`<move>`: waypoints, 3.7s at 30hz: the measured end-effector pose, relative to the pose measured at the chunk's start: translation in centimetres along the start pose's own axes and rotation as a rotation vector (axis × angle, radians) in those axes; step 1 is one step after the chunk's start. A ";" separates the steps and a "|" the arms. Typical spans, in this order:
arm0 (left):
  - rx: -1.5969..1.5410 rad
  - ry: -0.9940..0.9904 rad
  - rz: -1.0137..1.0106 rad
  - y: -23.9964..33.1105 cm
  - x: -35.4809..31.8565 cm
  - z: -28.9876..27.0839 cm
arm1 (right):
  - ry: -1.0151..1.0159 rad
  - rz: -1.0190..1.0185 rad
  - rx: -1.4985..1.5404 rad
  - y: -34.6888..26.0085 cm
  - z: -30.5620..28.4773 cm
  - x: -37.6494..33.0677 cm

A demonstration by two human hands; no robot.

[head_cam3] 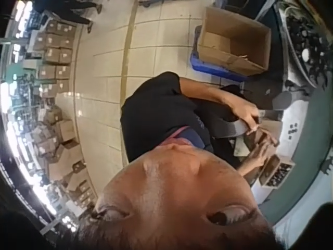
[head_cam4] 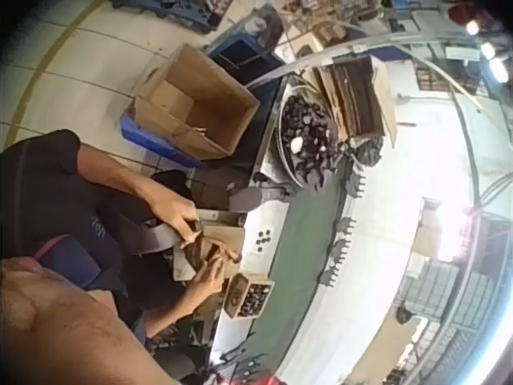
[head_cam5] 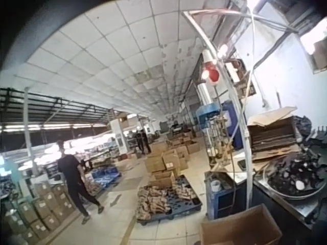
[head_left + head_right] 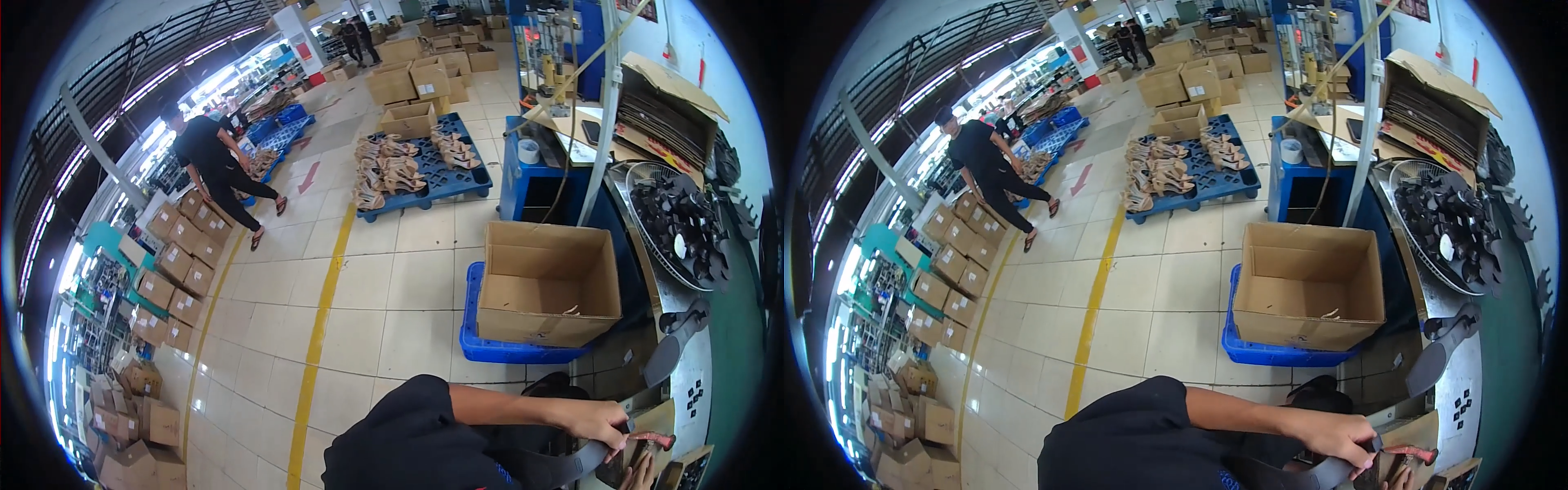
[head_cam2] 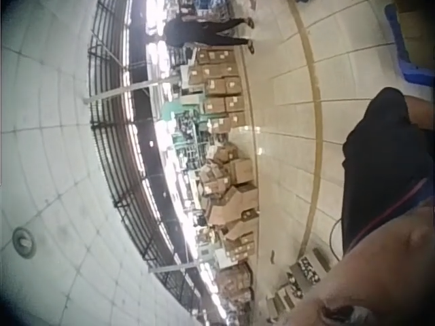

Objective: Attaching heel components to shoe soles using a hammer and small fasteners.

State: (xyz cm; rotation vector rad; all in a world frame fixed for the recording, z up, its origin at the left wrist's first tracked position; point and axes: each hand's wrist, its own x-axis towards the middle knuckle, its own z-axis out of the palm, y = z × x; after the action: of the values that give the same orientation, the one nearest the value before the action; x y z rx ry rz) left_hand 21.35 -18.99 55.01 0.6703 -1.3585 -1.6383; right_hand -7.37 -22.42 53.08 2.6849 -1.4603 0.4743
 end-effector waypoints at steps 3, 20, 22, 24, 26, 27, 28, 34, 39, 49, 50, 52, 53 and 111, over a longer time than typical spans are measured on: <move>0.006 -0.008 -0.050 0.0 0.1 1.2 | 0.045 -0.010 0.134 0.3 0.8 -0.9; -0.084 0.052 -0.358 1.6 0.0 1.4 | 0.500 -0.264 1.820 -12.4 -13.9 4.3; -0.109 0.040 -0.381 1.4 0.6 1.9 | 0.574 -0.154 1.735 -12.0 -14.1 3.5; -0.108 0.045 -0.387 1.2 0.7 1.6 | 0.619 -0.066 1.681 -12.2 -13.5 3.3; -0.144 0.027 -0.390 1.4 1.0 2.6 | 0.673 0.030 1.600 -12.3 -13.9 2.2; -0.165 0.028 -0.413 1.5 1.4 3.0 | 0.700 0.078 1.558 -12.4 -14.1 1.8; -0.174 0.066 -0.430 1.5 1.3 3.0 | 0.710 0.106 1.548 -12.3 -13.5 1.8; -0.202 -0.026 -0.551 2.0 1.0 5.3 | 0.553 0.244 1.383 -8.8 -9.5 -0.1; -0.189 -0.201 -0.631 1.9 1.0 7.9 | 0.153 0.338 1.764 -7.4 -1.9 -3.4; -0.191 -0.415 -0.764 2.2 1.3 11.0 | 0.212 0.205 2.034 -8.7 -2.1 -6.8; -0.191 -0.418 -0.778 2.3 1.3 11.1 | 0.179 0.222 2.049 -8.7 -2.5 -6.9; -0.188 -0.427 -0.787 2.3 1.3 11.4 | 0.186 0.251 2.068 -9.1 -3.1 -7.2; -0.183 -0.434 -0.790 2.4 1.3 11.5 | 0.203 0.284 2.020 -9.2 -3.3 -7.3; -0.120 -0.902 -0.657 -3.0 5.8 18.0 | 0.906 0.597 0.484 -10.7 -8.0 -19.2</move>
State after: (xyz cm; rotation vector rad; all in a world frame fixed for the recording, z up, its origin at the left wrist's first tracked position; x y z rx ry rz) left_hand 2.69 -15.28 57.43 0.2983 -1.7199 -2.7359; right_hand -10.18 0.58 56.28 1.6755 -1.8763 1.9465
